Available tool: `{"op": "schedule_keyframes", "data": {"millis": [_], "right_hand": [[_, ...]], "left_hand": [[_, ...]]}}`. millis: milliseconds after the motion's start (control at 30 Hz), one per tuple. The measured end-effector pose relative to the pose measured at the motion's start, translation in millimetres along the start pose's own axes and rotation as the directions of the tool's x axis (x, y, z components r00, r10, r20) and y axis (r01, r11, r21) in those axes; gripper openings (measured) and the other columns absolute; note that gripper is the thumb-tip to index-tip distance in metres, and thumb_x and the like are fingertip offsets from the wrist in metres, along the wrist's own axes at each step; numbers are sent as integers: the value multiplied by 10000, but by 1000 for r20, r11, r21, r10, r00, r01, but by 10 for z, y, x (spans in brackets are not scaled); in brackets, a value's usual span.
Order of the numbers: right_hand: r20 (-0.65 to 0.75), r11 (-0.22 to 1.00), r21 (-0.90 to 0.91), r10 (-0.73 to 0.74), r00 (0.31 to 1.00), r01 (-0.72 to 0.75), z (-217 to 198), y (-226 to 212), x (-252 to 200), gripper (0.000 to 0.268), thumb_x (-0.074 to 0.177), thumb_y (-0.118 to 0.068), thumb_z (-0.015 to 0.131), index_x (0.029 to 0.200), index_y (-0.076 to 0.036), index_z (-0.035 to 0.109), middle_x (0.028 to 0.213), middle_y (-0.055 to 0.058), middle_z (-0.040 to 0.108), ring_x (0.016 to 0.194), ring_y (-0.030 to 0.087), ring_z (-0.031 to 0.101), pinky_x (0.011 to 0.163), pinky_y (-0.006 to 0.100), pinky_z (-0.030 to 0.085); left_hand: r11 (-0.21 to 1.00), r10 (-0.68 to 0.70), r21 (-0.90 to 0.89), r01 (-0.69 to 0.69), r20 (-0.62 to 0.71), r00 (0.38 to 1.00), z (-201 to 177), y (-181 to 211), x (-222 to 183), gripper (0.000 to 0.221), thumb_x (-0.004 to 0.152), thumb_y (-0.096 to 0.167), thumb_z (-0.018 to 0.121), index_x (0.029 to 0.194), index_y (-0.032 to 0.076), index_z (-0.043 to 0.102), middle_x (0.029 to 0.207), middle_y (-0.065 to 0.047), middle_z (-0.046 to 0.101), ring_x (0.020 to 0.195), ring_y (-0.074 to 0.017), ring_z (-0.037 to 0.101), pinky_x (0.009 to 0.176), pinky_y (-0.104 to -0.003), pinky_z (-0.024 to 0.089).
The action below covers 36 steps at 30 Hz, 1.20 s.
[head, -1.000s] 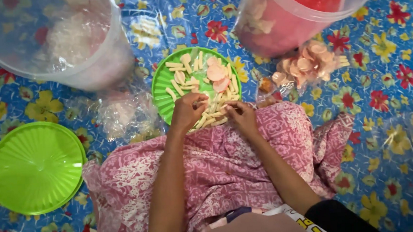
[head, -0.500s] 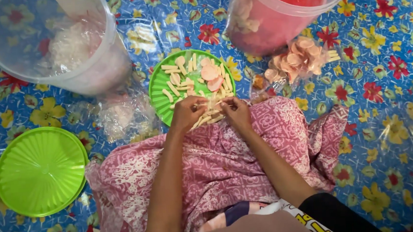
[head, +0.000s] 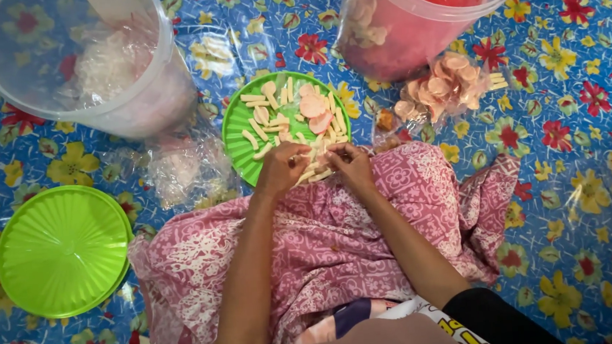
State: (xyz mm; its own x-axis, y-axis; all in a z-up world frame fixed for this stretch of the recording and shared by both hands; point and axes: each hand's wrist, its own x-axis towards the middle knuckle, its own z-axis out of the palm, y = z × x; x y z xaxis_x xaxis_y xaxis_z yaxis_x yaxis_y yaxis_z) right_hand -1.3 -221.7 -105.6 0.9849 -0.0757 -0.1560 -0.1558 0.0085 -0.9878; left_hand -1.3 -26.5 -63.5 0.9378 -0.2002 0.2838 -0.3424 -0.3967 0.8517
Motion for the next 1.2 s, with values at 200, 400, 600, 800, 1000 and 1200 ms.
{"op": "schedule_keyframes", "data": {"millis": [200,400,600,800,1000,1200], "right_hand": [[-30,999,36,-30,999,31,-14,67,41,173,814,-96,709,960,-22,653,794,114,630,642,169,645,578,273,573],[-16,999,34,-20,1000,20,-17,119,70,190,799,-102,722,954,-21,649,787,84,618,627,149,637,565,242,571],[-22,997,77,-21,1000,22,4,127,86,171,796,-67,710,948,-14,650,757,75,584,592,152,628,536,239,558],[-53,997,80,0,999,5,29,58,70,175,812,-94,702,957,-24,632,779,61,592,608,124,621,557,228,561],[-32,1000,7,-28,999,28,17,20,95,160,778,-90,735,914,-49,662,737,63,605,595,118,616,515,215,538],[-134,995,100,37,990,-24,83,-134,47,159,823,-97,668,966,-38,630,777,49,588,631,104,598,563,226,557]], "left_hand": [[999,-35,24,38,-118,992,-61,2,46,250,721,124,726,960,193,704,845,-13,653,840,-203,645,746,-284,524],[999,-16,51,18,-54,998,26,-41,35,267,682,99,741,938,162,697,808,-45,646,804,-252,647,715,-337,540],[995,6,95,2,-78,997,53,-30,13,244,704,92,715,941,146,696,804,-79,638,794,-286,646,713,-348,534],[996,-45,64,54,-140,989,-22,24,87,260,687,73,734,934,146,705,815,-61,642,797,-260,651,696,-319,538],[999,-14,33,15,-49,999,70,-67,53,279,681,68,730,948,140,694,804,-88,641,803,-295,640,722,-368,527],[999,-40,24,44,-143,989,-61,137,150,294,693,92,756,972,165,698,805,-38,648,797,-234,649,691,-305,534]]}}
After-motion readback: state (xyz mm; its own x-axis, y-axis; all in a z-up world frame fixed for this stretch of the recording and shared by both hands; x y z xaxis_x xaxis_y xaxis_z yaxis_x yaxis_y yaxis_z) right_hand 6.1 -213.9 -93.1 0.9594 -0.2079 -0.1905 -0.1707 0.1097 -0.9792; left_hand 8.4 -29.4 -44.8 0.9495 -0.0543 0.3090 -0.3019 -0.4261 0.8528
